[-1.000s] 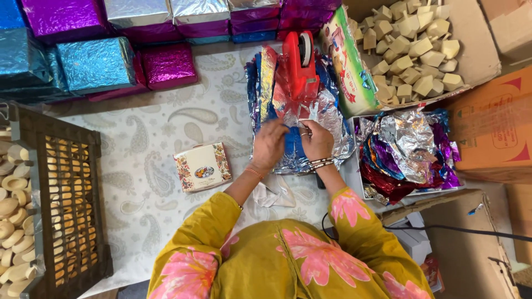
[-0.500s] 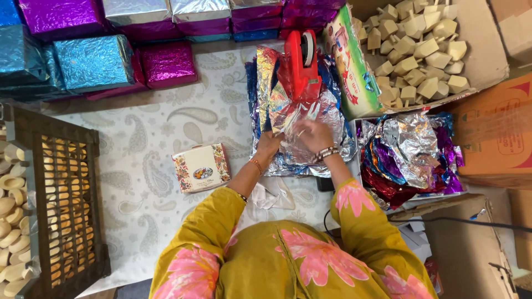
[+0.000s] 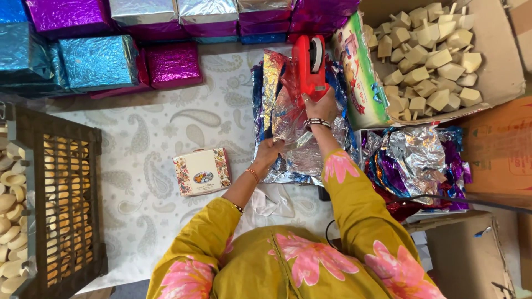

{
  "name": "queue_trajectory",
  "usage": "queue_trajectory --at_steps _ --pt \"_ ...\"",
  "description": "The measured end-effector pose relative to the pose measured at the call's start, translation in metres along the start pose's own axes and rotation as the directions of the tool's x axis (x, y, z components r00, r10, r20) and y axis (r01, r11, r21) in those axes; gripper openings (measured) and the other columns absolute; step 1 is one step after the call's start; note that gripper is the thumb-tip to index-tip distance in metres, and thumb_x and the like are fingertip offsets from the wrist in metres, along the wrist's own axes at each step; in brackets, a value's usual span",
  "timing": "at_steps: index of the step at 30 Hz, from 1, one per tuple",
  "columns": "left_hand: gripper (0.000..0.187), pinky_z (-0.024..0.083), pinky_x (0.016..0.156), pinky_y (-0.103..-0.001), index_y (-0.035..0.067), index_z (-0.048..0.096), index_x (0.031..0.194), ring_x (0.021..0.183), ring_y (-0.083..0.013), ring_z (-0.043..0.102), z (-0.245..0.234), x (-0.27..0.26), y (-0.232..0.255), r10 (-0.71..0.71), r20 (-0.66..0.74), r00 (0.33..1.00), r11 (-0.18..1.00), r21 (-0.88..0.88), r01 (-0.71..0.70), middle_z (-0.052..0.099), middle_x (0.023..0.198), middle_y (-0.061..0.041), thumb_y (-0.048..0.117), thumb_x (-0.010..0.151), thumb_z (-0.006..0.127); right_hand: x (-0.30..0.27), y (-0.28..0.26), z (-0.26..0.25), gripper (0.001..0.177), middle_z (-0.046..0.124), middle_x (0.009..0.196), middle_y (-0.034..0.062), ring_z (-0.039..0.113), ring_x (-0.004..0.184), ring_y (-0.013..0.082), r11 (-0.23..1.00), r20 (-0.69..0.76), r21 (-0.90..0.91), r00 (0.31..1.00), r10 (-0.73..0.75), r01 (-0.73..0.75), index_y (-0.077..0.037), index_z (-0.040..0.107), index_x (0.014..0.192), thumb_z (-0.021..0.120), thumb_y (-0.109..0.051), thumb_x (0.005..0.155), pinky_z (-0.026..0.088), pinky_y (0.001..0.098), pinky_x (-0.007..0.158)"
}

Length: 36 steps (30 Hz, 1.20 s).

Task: Pack small wooden items into a box and wrap it in decorative foil.

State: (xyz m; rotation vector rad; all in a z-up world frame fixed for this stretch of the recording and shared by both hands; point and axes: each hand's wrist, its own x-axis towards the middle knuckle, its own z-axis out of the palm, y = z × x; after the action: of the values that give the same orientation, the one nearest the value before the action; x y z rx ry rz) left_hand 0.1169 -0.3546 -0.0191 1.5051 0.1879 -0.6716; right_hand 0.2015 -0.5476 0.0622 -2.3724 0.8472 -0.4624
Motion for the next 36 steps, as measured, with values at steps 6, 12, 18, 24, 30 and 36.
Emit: queue_trajectory --at_steps 6,12,18,24,30,36 --pt "0.025 0.044 0.071 -0.027 0.001 0.069 0.101 0.077 -0.0067 0.051 -0.011 -0.014 0.015 -0.059 0.118 0.991 0.992 -0.104 0.071 0.063 0.084 0.003 0.026 0.098 0.065 0.016 -0.005 -0.014 0.079 0.074 0.098 0.0215 0.071 0.093 0.0421 0.992 0.022 -0.119 0.999 0.032 -0.029 -0.006 0.059 0.123 0.093 -0.050 0.067 0.055 0.0510 0.081" --pt "0.019 0.046 0.075 -0.029 0.008 0.066 0.092 0.076 -0.0117 0.055 -0.021 0.002 -0.006 -0.107 0.127 0.986 0.971 -0.198 0.131 0.062 0.081 0.000 0.026 0.098 0.066 0.024 -0.013 -0.030 0.078 0.073 0.102 0.0238 0.070 0.095 0.0422 0.997 0.011 -0.072 1.000 -0.023 0.023 -0.005 0.064 0.123 0.093 -0.047 0.063 0.055 0.0500 0.081" --pt "0.021 0.045 0.073 -0.030 0.006 0.064 0.089 0.074 -0.0124 0.055 -0.039 -0.010 -0.006 -0.045 0.143 0.989 0.988 -0.142 0.066 0.060 0.077 0.000 0.025 0.097 0.066 0.040 -0.003 -0.035 0.071 0.073 0.102 0.0243 0.070 0.097 0.0428 0.994 0.088 -0.099 0.995 -0.044 0.053 -0.003 0.065 0.112 0.093 -0.049 0.066 0.055 0.0501 0.085" --pt "0.021 0.043 0.083 -0.025 0.007 0.069 0.099 0.089 -0.0084 0.056 -0.061 -0.051 0.031 -0.015 0.219 0.976 0.979 -0.194 0.059 0.066 0.092 0.003 0.027 0.093 0.067 0.040 -0.001 -0.037 0.065 0.074 0.101 0.0226 0.070 0.095 0.0424 0.994 0.086 -0.070 0.993 -0.081 0.087 -0.004 0.065 0.107 0.093 -0.047 0.065 0.055 0.0500 0.084" --pt "0.028 0.041 0.076 -0.026 0.004 0.069 0.091 0.083 -0.0103 0.053 -0.081 -0.052 0.011 -0.017 0.154 0.988 0.998 -0.056 0.026 0.064 0.086 0.001 0.031 0.091 0.072 0.041 0.001 -0.036 0.067 0.073 0.102 0.0232 0.070 0.096 0.0426 0.994 0.097 -0.090 0.994 -0.050 0.059 -0.005 0.065 0.108 0.094 -0.048 0.065 0.054 0.0500 0.085" --pt "0.032 0.037 0.057 -0.032 0.005 0.065 0.072 0.064 -0.0102 0.042 -0.085 -0.081 0.008 0.023 0.272 0.962 0.980 0.182 -0.075 0.051 0.067 0.004 0.030 0.091 0.069 0.038 0.000 -0.036 0.069 0.074 0.105 0.0223 0.070 0.099 0.0413 0.994 0.109 -0.102 0.993 -0.035 0.046 -0.006 0.066 0.112 0.094 -0.047 0.063 0.055 0.0489 0.087"
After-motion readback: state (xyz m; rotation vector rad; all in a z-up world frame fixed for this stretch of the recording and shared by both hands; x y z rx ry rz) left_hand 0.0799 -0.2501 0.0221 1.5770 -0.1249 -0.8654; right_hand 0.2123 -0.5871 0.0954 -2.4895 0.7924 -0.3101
